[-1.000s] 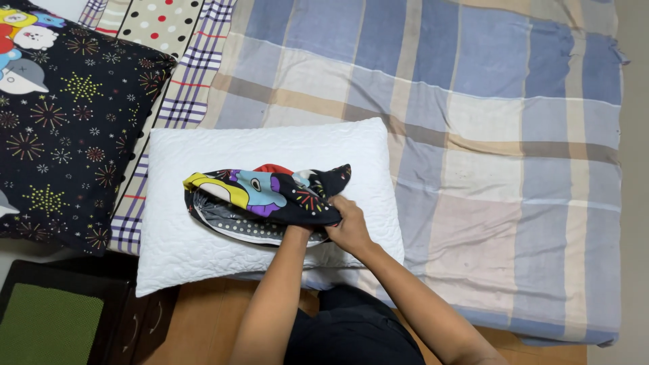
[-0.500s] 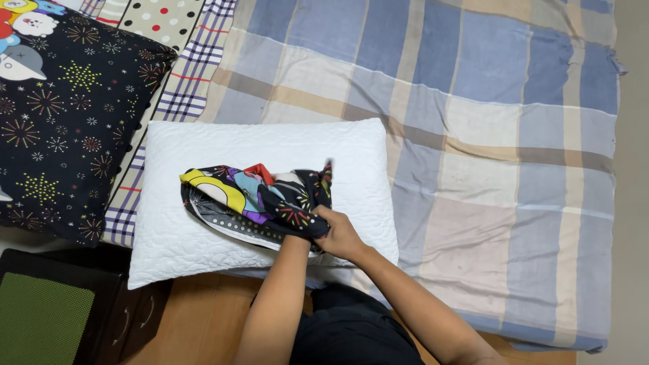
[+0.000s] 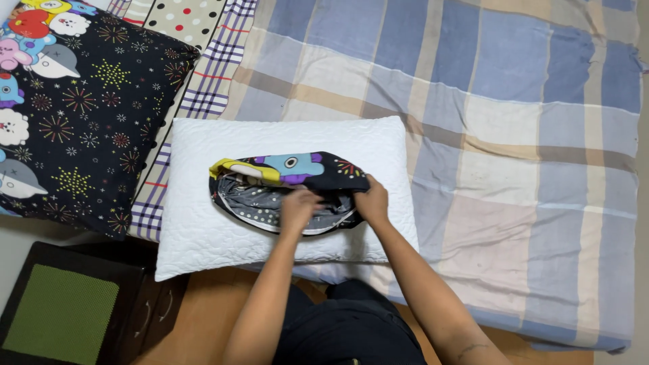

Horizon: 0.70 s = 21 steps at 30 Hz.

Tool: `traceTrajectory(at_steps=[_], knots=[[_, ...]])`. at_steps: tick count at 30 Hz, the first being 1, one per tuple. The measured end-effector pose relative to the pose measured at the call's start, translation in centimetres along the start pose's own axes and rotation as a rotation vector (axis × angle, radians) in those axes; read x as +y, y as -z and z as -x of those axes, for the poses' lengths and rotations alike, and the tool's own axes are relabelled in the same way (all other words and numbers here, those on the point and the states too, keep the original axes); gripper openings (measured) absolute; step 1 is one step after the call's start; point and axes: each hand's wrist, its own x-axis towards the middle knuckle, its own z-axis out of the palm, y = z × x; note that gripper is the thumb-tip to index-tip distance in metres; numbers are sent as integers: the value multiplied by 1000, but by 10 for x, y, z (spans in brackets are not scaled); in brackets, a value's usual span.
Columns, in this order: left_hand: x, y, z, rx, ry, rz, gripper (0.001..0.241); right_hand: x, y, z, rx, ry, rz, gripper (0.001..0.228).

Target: The recorder puts a character-printed pillowcase onto a pillow on a bed.

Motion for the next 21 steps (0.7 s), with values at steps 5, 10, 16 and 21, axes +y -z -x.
traceTrajectory(at_steps=[5, 10, 16, 21], knots=[[39, 113, -1, 665, -175, -569, 54, 22, -8, 6, 36, -180, -260, 25], [18, 171, -64, 817, -222, -767, 117, 49, -17, 18, 40, -271, -508, 27], [-4, 178, -141, -24, -68, -390, 52, 62, 25, 54, 85, -439, -901, 28], [81, 140, -104, -676, 229, 277, 48, 50, 61, 127, 198, -281, -532, 42]])
